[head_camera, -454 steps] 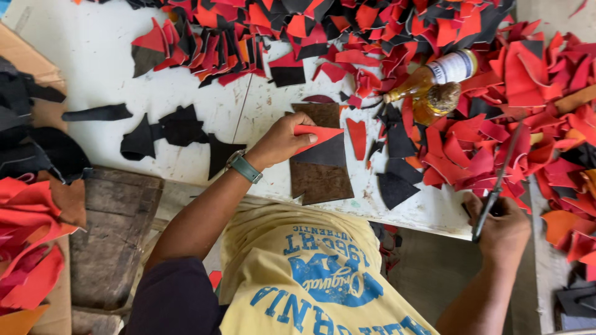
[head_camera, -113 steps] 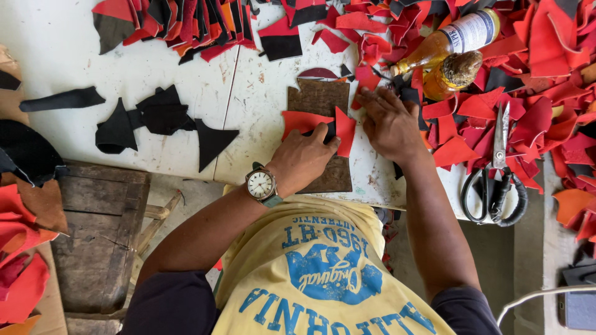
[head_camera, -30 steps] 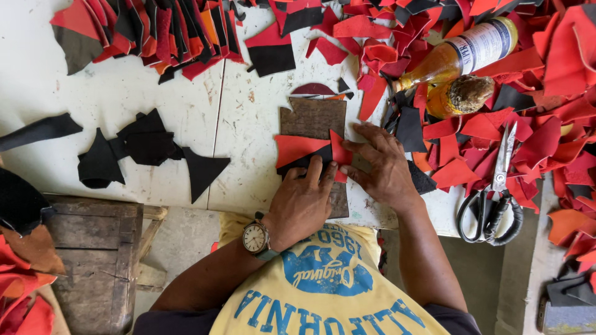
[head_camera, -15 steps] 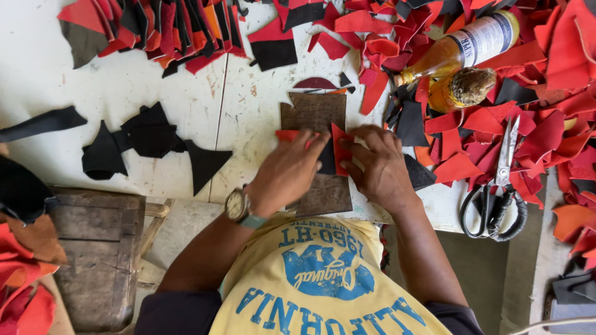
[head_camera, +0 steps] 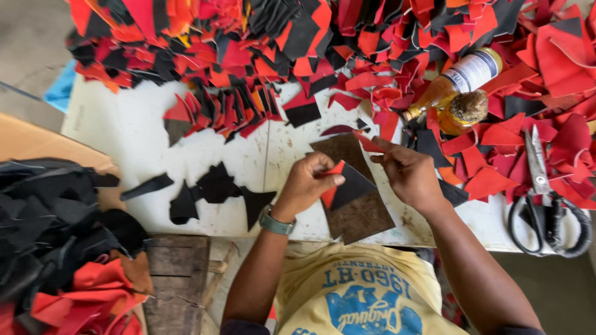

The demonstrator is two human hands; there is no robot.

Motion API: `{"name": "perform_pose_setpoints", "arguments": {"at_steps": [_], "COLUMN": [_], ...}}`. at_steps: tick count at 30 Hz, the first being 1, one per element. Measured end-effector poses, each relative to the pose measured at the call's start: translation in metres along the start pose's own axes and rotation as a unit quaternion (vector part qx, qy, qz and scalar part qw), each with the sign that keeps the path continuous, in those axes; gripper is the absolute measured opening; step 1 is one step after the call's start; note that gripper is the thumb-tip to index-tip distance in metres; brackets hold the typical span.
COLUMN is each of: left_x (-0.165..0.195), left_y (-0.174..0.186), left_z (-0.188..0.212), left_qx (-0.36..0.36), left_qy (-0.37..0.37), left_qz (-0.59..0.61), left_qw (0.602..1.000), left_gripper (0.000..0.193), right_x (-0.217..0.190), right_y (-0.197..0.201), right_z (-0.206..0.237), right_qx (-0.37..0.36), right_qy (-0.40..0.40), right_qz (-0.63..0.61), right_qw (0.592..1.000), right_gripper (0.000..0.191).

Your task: The person uses scissors to cut red and black fabric pieces into smaller shapes on a white table. They repeatedly pick up fabric, cut it, and place the pieces into piles. The person also uses a small wooden board as a cutting surface.

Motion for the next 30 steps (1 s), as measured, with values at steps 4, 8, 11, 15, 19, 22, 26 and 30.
{"name": "perform_pose_setpoints", "arguments": {"at_steps": [4,8,11,15,19,22,26,30], "left_x": [-0.001,-0.005,0.005,0.030,0.034,0.046,0.051,0.091], "left_y": [-0.003,0.010,0.014,0.026,0.024,0.042,0.159,0.303], "left_z": [0.004,0.002,0.009,0.028,0.037,0.048,0.074,0.093], "left_qx": [0.019,0.084,0.101,0.159,0.106,0.107,0.175,0.238], "left_qy": [-0.054,-0.033,-0.038,-0.079,-0.077,-0.094,0.103,0.164], "left_qz": [0.104,0.155,0.167,0.066,0.030,-0.088,-0.297,-0.427], "left_qw": [0.993,0.984,0.980,0.982,0.991,0.986,0.933,0.857], "left_gripper": [0.024,0.017,0.020,0.027,0.032,0.028,0.021,0.028], "right_x": [0.007,-0.003,-0.022,-0.037,-0.057,-0.070,-0.069,-0.051], "right_y": [-0.023,-0.032,-0.032,-0.047,-0.047,-0.054,-0.058,-0.047], "right_z": [0.002,0.007,0.009,0.014,0.003,0.005,0.011,0.025], "right_qx": [0.015,-0.012,-0.051,-0.055,-0.038,-0.034,-0.064,-0.063], "right_qy": [-0.078,-0.116,-0.080,-0.092,-0.035,-0.032,-0.057,-0.062], "right_qz": [-0.209,-0.354,-0.256,-0.150,-0.153,-0.150,-0.166,-0.108], "right_qw": [0.975,0.928,0.962,0.983,0.987,0.988,0.982,0.990], "right_gripper": [0.036,0.046,0.038,0.043,0.040,0.043,0.052,0.049]}}
Point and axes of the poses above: each hand's wrist, its own z-axis away from the middle knuckle, its own y-axis out of the back of the hand, x = y × z, the point moved 10 cm from there along -z, towards the middle knuckle, and after that the axes turned 8 degrees about y, right-handed, at the moved point
